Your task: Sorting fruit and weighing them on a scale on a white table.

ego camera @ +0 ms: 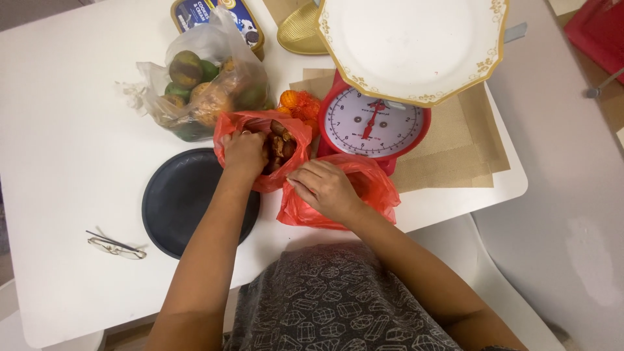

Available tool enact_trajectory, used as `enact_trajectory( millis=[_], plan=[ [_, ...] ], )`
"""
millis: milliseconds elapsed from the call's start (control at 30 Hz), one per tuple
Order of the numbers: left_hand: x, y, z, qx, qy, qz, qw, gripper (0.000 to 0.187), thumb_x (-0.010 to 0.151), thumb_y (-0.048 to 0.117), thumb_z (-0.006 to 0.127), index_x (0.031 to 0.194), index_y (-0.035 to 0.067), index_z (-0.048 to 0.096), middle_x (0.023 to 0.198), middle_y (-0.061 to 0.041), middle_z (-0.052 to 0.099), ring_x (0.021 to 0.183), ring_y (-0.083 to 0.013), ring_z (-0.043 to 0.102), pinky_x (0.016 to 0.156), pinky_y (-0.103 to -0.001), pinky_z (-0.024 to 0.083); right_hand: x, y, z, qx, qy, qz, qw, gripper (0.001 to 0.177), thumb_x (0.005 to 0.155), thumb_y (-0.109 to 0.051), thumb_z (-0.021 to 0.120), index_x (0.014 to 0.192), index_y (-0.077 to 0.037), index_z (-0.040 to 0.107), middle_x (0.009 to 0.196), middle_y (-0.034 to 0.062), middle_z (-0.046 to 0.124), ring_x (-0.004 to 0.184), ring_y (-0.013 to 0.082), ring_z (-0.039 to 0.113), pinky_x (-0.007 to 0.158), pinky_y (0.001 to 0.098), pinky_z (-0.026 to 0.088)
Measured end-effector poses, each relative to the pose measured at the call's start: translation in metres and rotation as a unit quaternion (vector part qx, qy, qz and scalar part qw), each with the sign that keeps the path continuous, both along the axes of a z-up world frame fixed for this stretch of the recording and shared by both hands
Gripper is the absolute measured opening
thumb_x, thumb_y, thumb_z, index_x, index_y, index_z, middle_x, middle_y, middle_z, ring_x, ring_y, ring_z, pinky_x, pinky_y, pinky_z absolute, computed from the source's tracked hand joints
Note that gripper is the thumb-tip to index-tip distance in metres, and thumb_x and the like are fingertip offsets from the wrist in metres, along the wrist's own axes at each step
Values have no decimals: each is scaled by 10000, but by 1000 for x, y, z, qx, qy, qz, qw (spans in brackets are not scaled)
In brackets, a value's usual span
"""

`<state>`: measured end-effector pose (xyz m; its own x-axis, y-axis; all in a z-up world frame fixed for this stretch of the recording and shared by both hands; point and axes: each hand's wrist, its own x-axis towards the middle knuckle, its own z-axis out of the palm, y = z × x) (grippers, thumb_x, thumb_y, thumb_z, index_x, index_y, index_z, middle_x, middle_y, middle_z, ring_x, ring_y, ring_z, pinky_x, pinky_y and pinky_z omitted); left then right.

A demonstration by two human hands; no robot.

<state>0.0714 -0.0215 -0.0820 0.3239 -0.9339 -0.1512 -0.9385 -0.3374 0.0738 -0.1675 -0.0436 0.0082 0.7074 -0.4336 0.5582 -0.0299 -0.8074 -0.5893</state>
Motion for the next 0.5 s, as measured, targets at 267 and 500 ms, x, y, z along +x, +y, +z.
enact_trajectory(
  millis=[267,500],
  plan=[
    [-19,-13,6,59,-65,37,995,470,710,260,870,1124,110,705,1045,-138,741,1091,-330,646,969,-472,404,-9,3,-6,43,-5,-22,999,73,924,-55,746,962,-8,706,897,93,697,800,229,679,730,357,571],
    [-27,9,38,-77,34,44,995,595,644,107,889,1178,44,633,1054,-201,708,1023,-386,661,885,-481,506,-21,-2,-3,149,12,-62,987,94,946,-55,718,1020,2,709,939,94,708,788,198,690,676,329,567]
  ],
)
